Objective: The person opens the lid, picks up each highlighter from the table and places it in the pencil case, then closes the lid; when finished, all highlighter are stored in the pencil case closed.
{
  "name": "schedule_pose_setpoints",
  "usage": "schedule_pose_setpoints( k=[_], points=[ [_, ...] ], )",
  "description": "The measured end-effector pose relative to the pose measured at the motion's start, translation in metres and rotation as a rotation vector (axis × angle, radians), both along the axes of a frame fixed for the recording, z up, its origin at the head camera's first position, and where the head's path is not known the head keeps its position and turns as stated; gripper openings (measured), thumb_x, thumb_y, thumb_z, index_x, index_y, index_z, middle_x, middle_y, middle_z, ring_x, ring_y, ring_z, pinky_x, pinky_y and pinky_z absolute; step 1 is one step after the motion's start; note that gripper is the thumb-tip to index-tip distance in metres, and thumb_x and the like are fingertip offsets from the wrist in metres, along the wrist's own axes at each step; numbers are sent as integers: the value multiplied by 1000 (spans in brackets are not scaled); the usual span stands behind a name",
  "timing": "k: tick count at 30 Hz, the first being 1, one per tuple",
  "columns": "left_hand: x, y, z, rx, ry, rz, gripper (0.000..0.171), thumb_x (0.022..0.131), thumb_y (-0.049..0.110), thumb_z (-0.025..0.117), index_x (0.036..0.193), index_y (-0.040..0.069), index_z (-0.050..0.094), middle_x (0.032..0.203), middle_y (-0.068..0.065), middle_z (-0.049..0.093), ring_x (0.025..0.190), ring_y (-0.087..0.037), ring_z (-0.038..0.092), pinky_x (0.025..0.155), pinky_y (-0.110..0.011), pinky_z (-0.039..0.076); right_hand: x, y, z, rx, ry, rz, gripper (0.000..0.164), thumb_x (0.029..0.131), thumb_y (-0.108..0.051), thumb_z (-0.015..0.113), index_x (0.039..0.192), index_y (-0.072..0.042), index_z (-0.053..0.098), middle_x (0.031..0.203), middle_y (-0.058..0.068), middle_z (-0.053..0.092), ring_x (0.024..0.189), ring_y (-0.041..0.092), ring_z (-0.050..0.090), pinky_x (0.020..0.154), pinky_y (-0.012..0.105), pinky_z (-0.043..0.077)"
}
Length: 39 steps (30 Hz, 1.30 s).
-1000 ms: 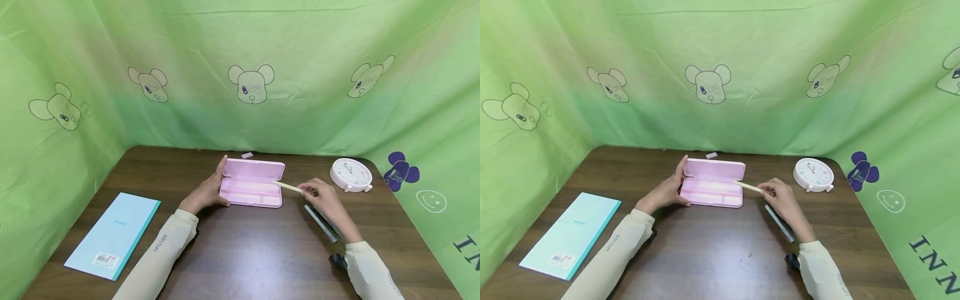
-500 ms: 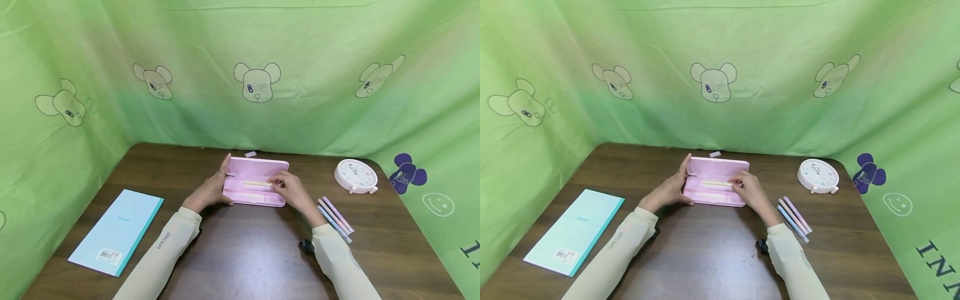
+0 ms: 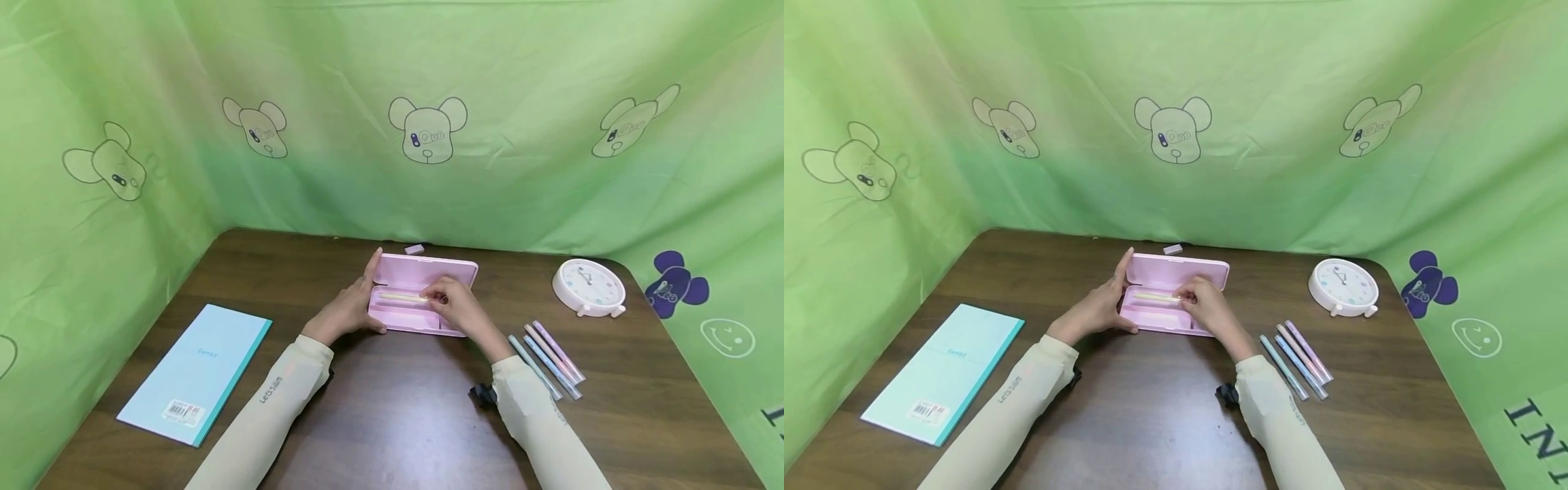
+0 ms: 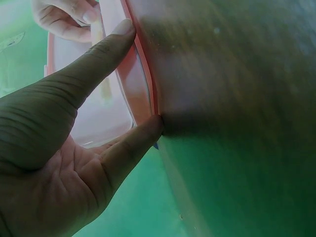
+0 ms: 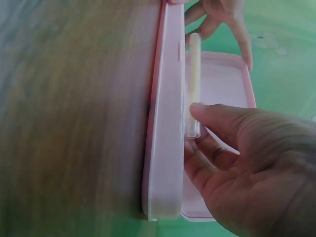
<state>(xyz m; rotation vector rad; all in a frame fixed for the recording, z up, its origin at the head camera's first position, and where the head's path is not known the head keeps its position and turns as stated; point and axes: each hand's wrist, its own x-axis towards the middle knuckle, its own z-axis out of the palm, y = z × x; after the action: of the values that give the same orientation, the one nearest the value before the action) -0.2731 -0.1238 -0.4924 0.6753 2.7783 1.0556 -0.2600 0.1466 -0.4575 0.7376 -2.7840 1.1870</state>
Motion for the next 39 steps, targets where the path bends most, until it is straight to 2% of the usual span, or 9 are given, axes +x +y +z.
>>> schedule_pose_setpoints(
  k=[5,7,12,18,20,25,28,32,39],
  points=[
    [10,2,19,5,-43,-1,165,69,21,107,170,34,-23,167,-36,35,137,-54,54,111,-65,46,-1,-2,-1,2,-33,38,16,94,8,76,109,7,80,94,12,71,89,24,66,83,38,57],
    [9,2,18,-2,-38,-1,164,69,22,107,170,35,-22,166,-37,35,138,-55,54,112,-65,46,-2,-3,-2,4,-49,65,19,94,8,75,113,8,79,94,12,73,89,24,67,84,39,58],
    [-1,-1,-3,-21,-11,15,170,66,29,109,168,42,-26,168,-31,37,141,-50,53,113,-62,46,-1,-6,-3,-2,-34,84,21,97,6,73,118,8,78,97,14,75,94,27,70,91,45,60],
    [-5,-1,-7,-8,10,1,169,64,29,109,170,37,-22,165,-29,42,139,-49,55,112,-62,46,5,-1,3,-28,62,-2,21,98,4,73,117,8,78,111,21,75,102,36,72,96,51,59],
    [-3,-1,-4,-11,15,-3,169,65,29,109,170,37,-22,163,-28,45,136,-48,57,112,-61,47,9,5,5,-30,87,-19,20,98,4,73,117,8,78,112,21,76,101,36,74,94,51,60],
    [7,-1,12,-12,24,-20,165,69,27,107,170,33,-23,160,-29,47,133,-49,59,110,-59,49,21,26,9,-19,160,-62,19,98,5,73,116,6,79,109,17,76,98,33,75,90,48,62],
    [19,2,30,-4,-8,-21,161,73,20,105,170,30,-22,162,-30,44,137,-50,56,113,-60,46,30,45,10,-7,189,-100,18,98,5,74,115,4,80,105,15,77,96,31,75,88,47,63],
    [28,6,44,-23,-48,-6,157,74,13,103,170,23,-20,163,-28,43,138,-48,55,116,-58,45,43,73,11,41,204,-151,17,97,3,76,114,3,80,100,11,76,92,28,73,85,45,62],
    [18,4,31,-29,-14,-12,160,74,18,104,170,29,-23,159,-26,47,127,-49,62,108,-61,50,68,128,15,135,199,-237,24,95,-3,82,118,4,78,100,10,75,89,29,73,81,45,60]
  ],
)
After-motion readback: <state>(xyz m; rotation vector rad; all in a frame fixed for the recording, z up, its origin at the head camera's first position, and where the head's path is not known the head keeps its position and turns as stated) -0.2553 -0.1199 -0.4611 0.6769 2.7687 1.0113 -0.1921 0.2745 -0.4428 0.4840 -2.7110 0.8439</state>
